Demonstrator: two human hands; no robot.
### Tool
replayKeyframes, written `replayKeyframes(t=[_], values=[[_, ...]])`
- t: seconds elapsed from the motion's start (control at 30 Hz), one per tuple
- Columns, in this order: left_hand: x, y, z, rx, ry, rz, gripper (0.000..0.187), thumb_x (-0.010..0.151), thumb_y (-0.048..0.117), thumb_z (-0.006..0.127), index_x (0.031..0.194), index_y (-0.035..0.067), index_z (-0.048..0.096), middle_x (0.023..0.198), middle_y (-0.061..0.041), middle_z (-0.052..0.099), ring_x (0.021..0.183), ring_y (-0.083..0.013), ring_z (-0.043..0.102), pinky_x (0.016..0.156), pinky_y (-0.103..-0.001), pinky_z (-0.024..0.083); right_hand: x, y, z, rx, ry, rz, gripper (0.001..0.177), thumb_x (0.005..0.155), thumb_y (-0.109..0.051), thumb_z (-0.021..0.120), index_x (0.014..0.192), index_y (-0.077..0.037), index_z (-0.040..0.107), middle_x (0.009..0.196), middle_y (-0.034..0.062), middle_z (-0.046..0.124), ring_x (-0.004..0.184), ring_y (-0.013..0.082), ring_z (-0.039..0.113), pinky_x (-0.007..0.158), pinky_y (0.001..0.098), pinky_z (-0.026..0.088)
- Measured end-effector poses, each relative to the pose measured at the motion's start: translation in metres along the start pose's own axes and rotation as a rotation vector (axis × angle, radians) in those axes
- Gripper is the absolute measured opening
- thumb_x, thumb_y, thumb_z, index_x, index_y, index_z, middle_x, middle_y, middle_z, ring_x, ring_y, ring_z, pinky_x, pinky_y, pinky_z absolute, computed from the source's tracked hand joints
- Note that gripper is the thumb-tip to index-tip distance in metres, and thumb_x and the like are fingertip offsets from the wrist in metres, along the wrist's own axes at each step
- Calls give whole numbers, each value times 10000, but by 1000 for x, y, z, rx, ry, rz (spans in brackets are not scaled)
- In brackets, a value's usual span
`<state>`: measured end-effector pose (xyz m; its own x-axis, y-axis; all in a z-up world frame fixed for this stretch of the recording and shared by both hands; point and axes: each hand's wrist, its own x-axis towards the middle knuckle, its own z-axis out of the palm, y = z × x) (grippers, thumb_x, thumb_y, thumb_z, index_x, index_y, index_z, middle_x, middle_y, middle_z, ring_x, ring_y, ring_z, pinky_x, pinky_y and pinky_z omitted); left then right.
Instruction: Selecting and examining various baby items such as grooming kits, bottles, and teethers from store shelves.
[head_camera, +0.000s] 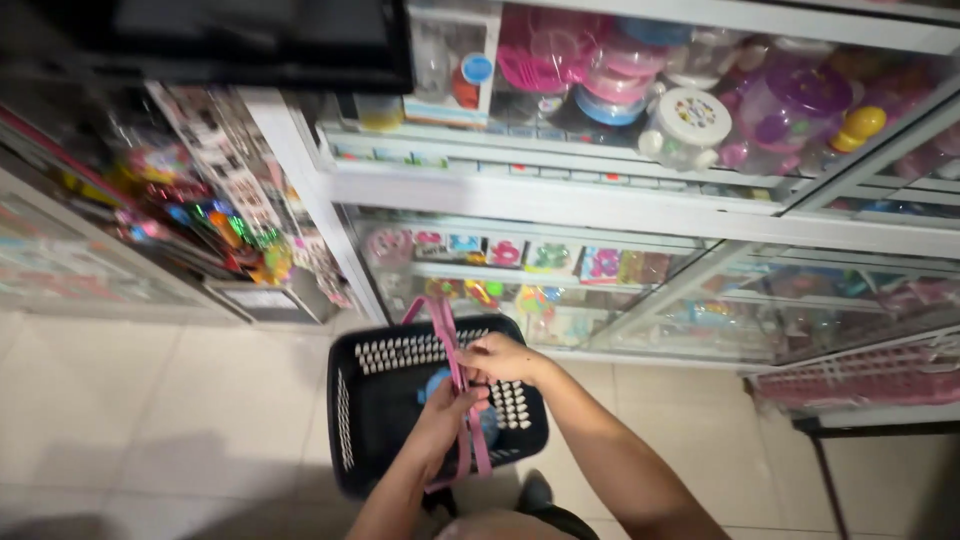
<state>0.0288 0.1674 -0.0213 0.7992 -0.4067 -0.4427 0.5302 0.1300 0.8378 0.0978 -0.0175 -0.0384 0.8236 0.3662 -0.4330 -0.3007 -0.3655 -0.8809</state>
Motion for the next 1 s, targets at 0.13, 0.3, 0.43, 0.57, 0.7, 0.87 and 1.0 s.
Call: replayKeyframes(t=[0.13,0.3,0.43,0.57,0.7,0.87,1.0], values=[[23,-38,24,93,27,63,393,956,194,597,1310,24,578,1190,-74,718,1035,-174,674,932,-306,530,-21,25,-9,126,-14,60,408,975,-441,671,978,-39,739,806,30,690,696,107,643,610,286,543],[30,-48,47,217,79,109,373,936,188,599,1276,38,622,1070,-82,725,947,-148,638,860,-297,509,-24,57,-23,285,22,169,346,948,-415,672,1053,-87,714,899,12,720,789,124,694,659,295,566],[42,-73,42,414,155,63,334,960,243,610,1164,-16,667,928,-113,727,847,-178,656,784,-333,527,-6,104,-20,285,9,207,334,946,-413,671,1034,-94,716,907,8,725,792,128,691,634,298,542],[69,-101,30,409,159,-41,349,957,259,603,1186,11,689,924,-97,742,831,-157,640,780,-332,535,13,145,-16,230,41,263,317,951,-413,680,988,-99,712,882,14,711,784,121,687,639,302,548],[129,-160,-8,438,53,125,337,945,244,613,1187,33,715,1039,-56,778,954,-116,702,877,-287,535,47,191,-16,234,84,274,320,951,-418,683,942,-100,717,817,12,691,733,120,660,602,314,520],[184,-196,-40,492,-23,169,309,951,220,604,1142,24,748,1007,-91,781,937,-137,678,870,-297,531,89,281,0,268,143,354,321,943,-430,637,919,-123,729,761,7,688,661,140,645,549,347,508],[225,-234,-74,538,64,129,301,936,219,623,1164,49,724,1005,-72,775,930,-143,695,858,-297,539,109,307,19,189,138,420,306,974,-407,603,954,-136,745,821,-15,725,704,112,664,578,301,506]])
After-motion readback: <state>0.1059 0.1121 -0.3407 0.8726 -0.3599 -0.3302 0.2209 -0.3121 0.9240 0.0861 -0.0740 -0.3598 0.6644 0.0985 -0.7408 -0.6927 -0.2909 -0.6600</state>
